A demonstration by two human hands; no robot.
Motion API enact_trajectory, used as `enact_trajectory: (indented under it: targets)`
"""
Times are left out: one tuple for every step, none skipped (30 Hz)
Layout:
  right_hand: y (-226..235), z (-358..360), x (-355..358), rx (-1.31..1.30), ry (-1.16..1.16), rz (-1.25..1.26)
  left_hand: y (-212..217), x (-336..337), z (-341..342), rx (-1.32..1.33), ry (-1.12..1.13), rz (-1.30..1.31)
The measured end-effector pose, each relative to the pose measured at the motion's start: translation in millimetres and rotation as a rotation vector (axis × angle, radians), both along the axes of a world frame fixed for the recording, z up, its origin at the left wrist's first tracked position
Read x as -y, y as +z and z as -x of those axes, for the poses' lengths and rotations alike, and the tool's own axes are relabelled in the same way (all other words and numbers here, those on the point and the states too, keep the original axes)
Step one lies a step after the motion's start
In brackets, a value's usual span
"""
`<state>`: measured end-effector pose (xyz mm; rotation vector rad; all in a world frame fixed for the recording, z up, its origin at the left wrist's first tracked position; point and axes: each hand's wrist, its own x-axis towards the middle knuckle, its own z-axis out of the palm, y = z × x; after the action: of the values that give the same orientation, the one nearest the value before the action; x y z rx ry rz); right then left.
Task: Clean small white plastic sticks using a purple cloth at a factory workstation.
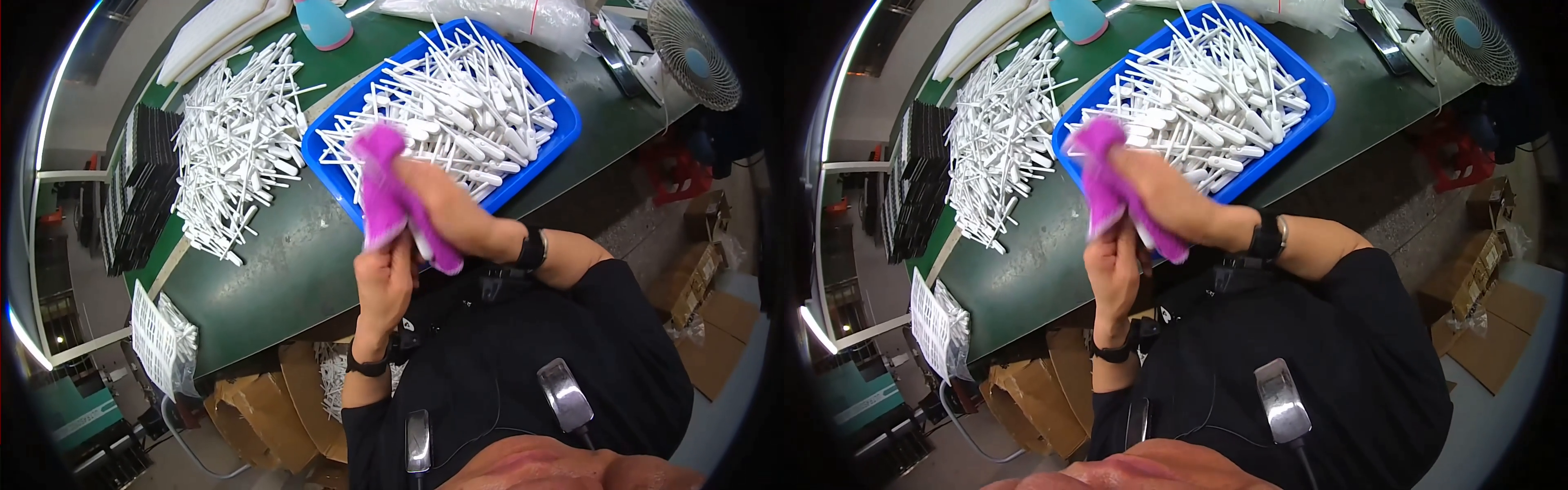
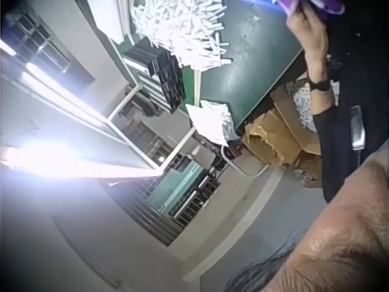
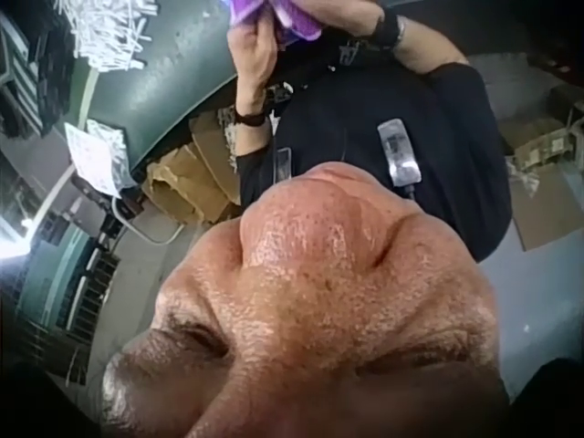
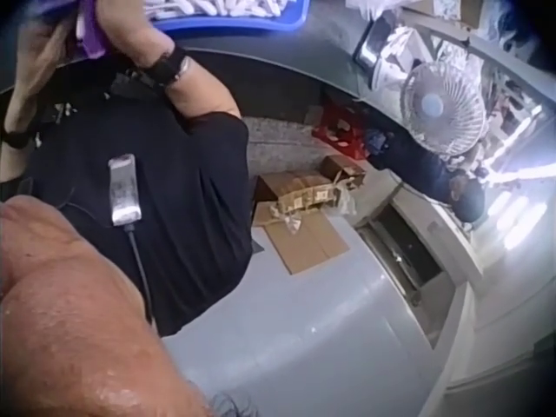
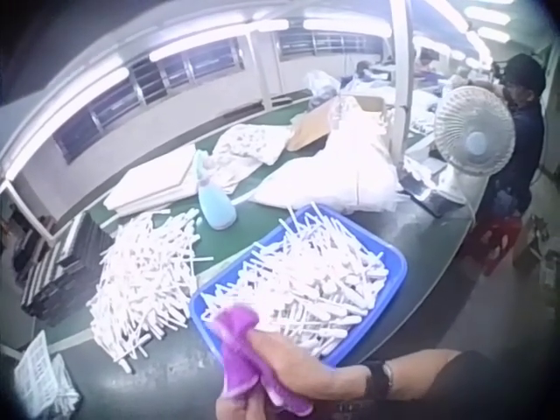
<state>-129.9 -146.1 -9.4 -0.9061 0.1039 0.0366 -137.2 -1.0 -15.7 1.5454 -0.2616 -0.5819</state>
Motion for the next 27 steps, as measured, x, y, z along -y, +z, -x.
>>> enact_trajectory:
  targets:
    - [1.0,1.0,-13.2,0.065,-0.042,0.051,-5.2,-2.4,-1.8,0.171,0.025,-0.027]
    - [2.2,0.8,-19.6,0.129,-0.084,0.102,-10.3,-4.8,-3.5,0.343,0.051,-0.055]
    - [4.2,-1.4,-16.7,0.133,-0.079,0.098,-11.5,-7.0,-5.1,0.514,0.076,-0.084]
    - [4.3,-4.1,-9.6,0.104,-0.054,0.094,-8.7,-10.0,-6.0,0.512,0.086,-0.090]
    - [4.4,-6.3,-1.8,0.076,-0.027,0.089,-0.7,-13.5,-7.5,0.485,0.166,-0.066]
    - [4.8,-6.7,3.5,0.051,0.007,0.084,9.8,-16.5,-8.8,0.460,0.254,-0.043]
    - [4.5,-4.9,5.7,0.053,0.028,0.079,17.9,-19.6,-9.5,0.435,0.344,-0.020]
    - [3.9,-2.7,7.5,0.075,0.086,0.193,22.9,-19.3,-15.0,0.437,0.366,-0.030]
    - [4.0,-0.4,5.1,0.105,0.151,0.301,28.1,-19.8,-24.5,0.383,0.429,-0.011]
    - [3.5,1.3,2.5,0.139,0.215,0.409,31.2,-21.5,-31.7,0.331,0.491,0.011]
    - [2.2,1.5,1.0,0.151,0.237,0.401,31.6,-21.1,-35.9,0.339,0.514,0.001]
    - [0.7,1.6,-0.5,0.158,0.291,0.433,30.8,-17.6,-38.0,0.315,0.472,0.041]
    - [-1.0,1.5,-1.9,0.166,0.342,0.466,29.5,-14.2,-39.2,0.290,0.428,0.081]
    - [-2.1,1.7,-1.9,0.172,0.393,0.501,29.2,-12.4,-39.1,0.264,0.383,0.123]
    - [-3.6,1.4,-2.0,0.180,0.409,0.496,28.4,-13.4,-38.8,0.269,0.399,0.117]
    - [-5.5,0.7,-2.3,0.182,0.428,0.509,26.5,-15.1,-38.5,0.264,0.395,0.116]
    - [-7.4,0.0,-2.4,0.184,0.446,0.522,24.3,-17.1,-38.6,0.259,0.391,0.114]
    - [-9.0,-0.5,-2.2,0.186,0.463,0.536,22.8,-19.3,-39.5,0.253,0.385,0.113]
    - [-8.8,2.6,-2.5,0.193,0.484,0.532,23.5,-23.9,-41.4,0.255,0.407,0.108]
    - [-8.0,8.4,-2.9,0.192,0.567,0.574,24.8,-30.3,-46.1,0.201,0.499,0.265]
    - [-6.3,12.8,-4.5,0.195,0.646,0.618,27.4,-38.2,-52.1,0.151,0.585,0.425]
    - [-4.3,14.5,-5.8,0.199,0.724,0.662,30.0,-44.4,-54.1,0.103,0.667,0.586]
    - [-1.1,13.8,-6.4,0.212,0.738,0.658,33.3,-48.3,-52.9,0.114,0.682,0.583]
    - [-1.5,13.6,-4.4,0.145,0.621,0.569,30.8,-48.7,-52.5,0.178,0.600,0.422]
    - [-1.6,13.0,-2.7,0.078,0.502,0.481,28.6,-48.4,-51.7,0.238,0.515,0.261]
    - [0.0,13.6,-1.9,0.012,0.380,0.392,28.5,-47.1,-49.7,0.295,0.424,0.100]
    - [0.4,13.2,-1.7,0.012,0.383,0.391,25.9,-39.1,-44.8,0.294,0.427,0.098]
